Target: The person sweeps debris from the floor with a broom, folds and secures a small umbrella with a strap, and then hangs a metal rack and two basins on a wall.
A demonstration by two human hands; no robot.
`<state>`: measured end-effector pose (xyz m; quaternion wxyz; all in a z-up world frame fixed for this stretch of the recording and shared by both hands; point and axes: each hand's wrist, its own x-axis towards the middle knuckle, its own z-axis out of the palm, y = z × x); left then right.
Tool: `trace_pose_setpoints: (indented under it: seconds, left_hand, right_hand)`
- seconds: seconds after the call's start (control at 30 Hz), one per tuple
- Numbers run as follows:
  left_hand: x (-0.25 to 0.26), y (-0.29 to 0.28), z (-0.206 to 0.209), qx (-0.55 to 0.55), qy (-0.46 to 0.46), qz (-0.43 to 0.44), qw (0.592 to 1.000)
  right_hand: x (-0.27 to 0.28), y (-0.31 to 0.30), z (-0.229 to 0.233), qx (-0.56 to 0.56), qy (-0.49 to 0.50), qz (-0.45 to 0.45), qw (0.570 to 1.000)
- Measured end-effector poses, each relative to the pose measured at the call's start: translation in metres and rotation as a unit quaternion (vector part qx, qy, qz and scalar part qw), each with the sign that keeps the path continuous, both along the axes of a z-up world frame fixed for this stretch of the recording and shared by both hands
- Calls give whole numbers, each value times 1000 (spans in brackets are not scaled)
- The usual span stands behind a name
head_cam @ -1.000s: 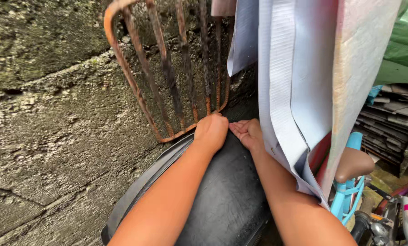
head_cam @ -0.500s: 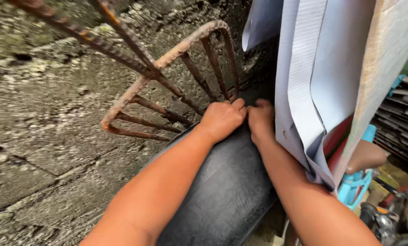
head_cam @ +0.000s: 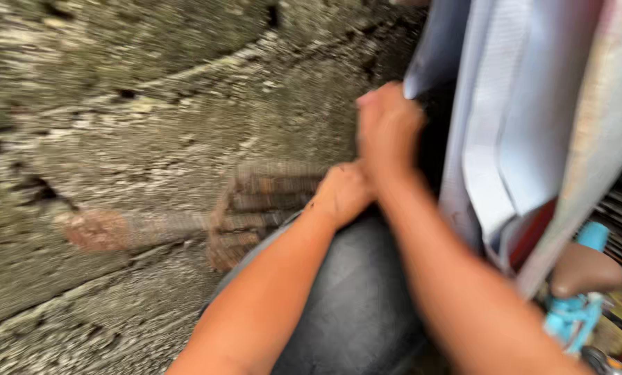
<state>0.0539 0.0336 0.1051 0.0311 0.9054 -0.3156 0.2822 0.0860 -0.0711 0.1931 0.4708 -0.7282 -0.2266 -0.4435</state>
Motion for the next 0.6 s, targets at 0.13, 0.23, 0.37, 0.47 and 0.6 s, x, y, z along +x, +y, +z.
trace_pose_setpoints:
  seconds: [0.13, 0.23, 0.37, 0.47, 0.6]
  left_hand:
    - [-66, 8, 18, -6, -74, 3, 997]
    - [-131, 36, 32, -13, -103, -24, 994]
    - [-197, 72, 43, -18, -90, 73, 993]
    - [-252, 83, 36, -89, -91, 183, 975]
    - [-321, 78, 21, -201, -76, 307, 927]
  right_hand:
    - [6, -8, -11, -122, -64, -27, 990]
    - [-14, 5, -36, -177, -60, 14, 982]
    - [-50, 15, -51, -219, -17, 37, 975]
    - [-89, 22, -65, -246, -21, 97, 964]
    - [-134, 22, -81, -287, 46, 163, 943]
